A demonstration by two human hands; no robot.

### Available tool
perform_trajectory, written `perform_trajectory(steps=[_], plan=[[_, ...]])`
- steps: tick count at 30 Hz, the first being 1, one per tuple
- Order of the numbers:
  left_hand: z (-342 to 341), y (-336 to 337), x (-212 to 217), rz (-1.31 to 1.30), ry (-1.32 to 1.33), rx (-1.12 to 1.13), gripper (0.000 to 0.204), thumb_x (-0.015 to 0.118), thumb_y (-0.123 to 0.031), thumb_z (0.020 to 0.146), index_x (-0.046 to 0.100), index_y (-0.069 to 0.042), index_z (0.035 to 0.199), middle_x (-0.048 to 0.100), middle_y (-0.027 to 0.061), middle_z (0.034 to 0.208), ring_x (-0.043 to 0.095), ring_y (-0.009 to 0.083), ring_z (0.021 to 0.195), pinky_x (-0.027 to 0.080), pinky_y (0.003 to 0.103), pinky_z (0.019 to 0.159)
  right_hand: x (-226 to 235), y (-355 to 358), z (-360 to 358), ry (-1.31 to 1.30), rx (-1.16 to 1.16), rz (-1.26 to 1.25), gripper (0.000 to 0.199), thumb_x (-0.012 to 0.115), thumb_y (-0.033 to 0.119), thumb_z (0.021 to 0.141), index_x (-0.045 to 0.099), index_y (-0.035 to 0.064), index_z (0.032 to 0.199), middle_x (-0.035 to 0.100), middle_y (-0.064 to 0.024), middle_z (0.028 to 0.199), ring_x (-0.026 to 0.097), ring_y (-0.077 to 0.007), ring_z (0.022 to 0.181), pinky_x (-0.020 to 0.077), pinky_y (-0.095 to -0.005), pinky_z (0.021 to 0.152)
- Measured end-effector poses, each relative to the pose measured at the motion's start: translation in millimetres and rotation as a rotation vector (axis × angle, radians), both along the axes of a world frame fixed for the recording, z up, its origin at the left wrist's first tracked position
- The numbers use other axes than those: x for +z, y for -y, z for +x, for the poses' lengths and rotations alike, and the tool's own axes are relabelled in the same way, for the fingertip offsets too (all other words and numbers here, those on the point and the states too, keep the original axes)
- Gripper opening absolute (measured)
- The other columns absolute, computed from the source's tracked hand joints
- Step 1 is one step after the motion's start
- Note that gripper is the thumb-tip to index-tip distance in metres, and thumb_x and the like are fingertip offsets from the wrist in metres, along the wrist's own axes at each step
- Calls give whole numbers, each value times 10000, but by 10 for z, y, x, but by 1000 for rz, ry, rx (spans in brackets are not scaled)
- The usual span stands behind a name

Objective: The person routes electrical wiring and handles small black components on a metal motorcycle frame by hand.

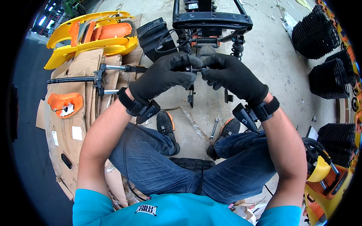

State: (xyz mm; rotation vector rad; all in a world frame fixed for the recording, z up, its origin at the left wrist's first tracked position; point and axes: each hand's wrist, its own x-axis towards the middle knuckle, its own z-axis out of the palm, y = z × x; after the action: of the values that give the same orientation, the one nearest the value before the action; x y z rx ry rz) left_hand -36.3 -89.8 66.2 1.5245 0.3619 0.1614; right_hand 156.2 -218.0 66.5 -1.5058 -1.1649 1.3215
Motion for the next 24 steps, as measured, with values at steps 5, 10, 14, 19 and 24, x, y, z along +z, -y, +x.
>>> perform_trajectory(steps=[5,10,14,19,24], plan=[[-25,-51,-16,-175,10,-37,375,626,-95,870,561,-12,1231,597,59,1024,642,138,868,551,287,783,-17,-5,27,1,-21,-26,284,626,188,908,605,29,1142,647,-15,861,606,-68,737,528,-227,674],[-39,-80,-30,-187,5,-63,361,610,-138,908,549,-14,1242,592,61,1024,651,151,890,565,300,795,-26,-12,32,-30,-3,-35,269,621,181,918,605,39,1146,650,-13,869,608,-66,737,531,-229,677],[-53,-91,-20,-152,-17,-84,307,566,-108,935,544,-16,1227,595,73,1029,653,154,897,578,304,792,-30,-9,20,-57,15,-42,251,613,188,928,607,42,1132,652,-15,872,611,-70,744,532,-233,680],[-58,-109,0,-114,-79,-129,259,515,-43,944,534,-14,1200,600,87,1028,656,170,909,582,303,794,-117,-14,55,-60,66,-73,243,591,241,948,609,41,1085,663,-30,876,624,-82,746,535,-244,681],[-75,-121,-56,-135,-47,-178,259,495,-29,944,512,-11,1202,596,93,1043,665,189,924,582,307,809,-141,-32,44,-105,69,-116,273,556,302,968,609,43,1039,672,-43,873,637,-99,741,538,-253,673]])
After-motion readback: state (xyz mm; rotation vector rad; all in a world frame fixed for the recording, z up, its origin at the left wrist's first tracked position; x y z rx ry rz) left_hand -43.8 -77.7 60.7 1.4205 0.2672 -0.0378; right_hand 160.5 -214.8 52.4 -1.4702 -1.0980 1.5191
